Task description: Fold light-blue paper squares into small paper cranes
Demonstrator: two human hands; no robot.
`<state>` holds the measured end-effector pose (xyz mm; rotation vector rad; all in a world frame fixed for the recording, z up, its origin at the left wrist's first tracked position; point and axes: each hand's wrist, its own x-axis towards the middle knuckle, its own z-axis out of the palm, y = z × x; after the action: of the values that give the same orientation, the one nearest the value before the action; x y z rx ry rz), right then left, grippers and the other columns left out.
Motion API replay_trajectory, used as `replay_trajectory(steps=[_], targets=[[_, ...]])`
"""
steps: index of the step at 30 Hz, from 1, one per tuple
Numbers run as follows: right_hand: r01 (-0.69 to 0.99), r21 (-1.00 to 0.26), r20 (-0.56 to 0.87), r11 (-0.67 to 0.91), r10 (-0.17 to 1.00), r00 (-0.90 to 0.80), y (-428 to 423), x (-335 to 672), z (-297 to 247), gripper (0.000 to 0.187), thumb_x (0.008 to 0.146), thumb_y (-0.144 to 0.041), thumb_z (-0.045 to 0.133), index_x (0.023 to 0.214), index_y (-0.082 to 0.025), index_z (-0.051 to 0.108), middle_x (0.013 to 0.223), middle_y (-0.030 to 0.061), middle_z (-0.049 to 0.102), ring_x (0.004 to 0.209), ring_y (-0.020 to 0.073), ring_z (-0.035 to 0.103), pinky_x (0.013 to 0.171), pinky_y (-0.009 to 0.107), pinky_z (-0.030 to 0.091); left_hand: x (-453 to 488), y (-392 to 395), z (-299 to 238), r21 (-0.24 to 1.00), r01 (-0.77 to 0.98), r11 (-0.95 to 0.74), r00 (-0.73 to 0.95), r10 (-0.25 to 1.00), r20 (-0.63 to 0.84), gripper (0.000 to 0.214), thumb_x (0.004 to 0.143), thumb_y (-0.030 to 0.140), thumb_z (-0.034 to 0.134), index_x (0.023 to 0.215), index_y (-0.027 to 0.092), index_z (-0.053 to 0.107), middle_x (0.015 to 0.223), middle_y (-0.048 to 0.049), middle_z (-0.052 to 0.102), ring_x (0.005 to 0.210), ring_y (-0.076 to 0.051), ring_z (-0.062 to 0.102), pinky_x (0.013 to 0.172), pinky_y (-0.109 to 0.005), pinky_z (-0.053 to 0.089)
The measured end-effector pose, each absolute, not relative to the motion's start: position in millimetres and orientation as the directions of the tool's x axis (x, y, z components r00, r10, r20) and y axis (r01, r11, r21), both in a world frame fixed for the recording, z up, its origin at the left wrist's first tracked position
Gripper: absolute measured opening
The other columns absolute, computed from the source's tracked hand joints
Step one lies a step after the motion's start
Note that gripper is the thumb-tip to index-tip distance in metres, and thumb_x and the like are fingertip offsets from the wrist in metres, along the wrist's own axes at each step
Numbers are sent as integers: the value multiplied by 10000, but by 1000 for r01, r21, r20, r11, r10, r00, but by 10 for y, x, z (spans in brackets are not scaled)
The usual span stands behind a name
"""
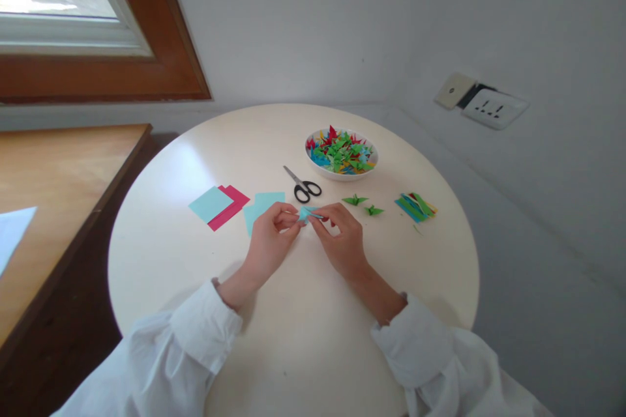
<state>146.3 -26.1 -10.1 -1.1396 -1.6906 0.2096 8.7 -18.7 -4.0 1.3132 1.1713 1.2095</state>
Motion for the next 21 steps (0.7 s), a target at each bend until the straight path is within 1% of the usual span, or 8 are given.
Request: replay_trajectory(steps=[4, 8, 12, 17, 21], targets=[[586, -618, 645, 524, 764, -4, -252, 1470, -119, 55, 781, -142, 585, 749, -182, 604, 722, 22, 609, 678, 145, 539, 593, 274, 437, 98, -197, -24, 999, 6, -44, 50, 998, 44, 206, 654, 267, 676, 770, 177, 532, 677, -10, 667, 656, -154, 663, 599, -240, 502], [573, -634, 632, 520, 775, -4, -249, 1471, -121, 61, 783, -145, 577, 744, -185, 600, 715, 18, 604, 673, 144, 536, 620, 283, 452, 103, -200, -24, 999, -22, -35, 56, 998, 36, 245, 661, 269, 674, 834, 179, 527, 749, -34, 700, 709, -169, 681, 636, -258, 523], [574, -641, 621, 511, 784, -4, -254, 1467, -109, 54, 786, -166, 579, 752, -193, 610, 710, 20, 610, 659, 145, 529, 634, 292, 459, 92, -200, -37, 998, 15, -64, 38, 997, 64, 253, 680, 225, 650, 892, 188, 517, 751, -31, 716, 723, -173, 688, 643, -259, 519], [564, -656, 613, 501, 790, 12, -259, 1467, -110, 71, 800, -186, 563, 784, -207, 629, 729, 21, 628, 669, 150, 536, 638, 301, 464, 87, -214, -60, 995, 36, -90, 14, 996, 90, 229, 690, 217, 646, 877, 187, 517, 750, -36, 728, 744, -186, 692, 654, -263, 511], [579, -641, 627, 504, 778, 16, -258, 1469, -109, 71, 796, -179, 571, 795, -204, 638, 743, 27, 649, 674, 157, 541, 641, 307, 463, 110, -233, -66, 997, -18, -81, 20, 997, 81, 222, 695, 236, 650, 861, 184, 513, 752, -44, 731, 719, -178, 689, 636, -255, 508]])
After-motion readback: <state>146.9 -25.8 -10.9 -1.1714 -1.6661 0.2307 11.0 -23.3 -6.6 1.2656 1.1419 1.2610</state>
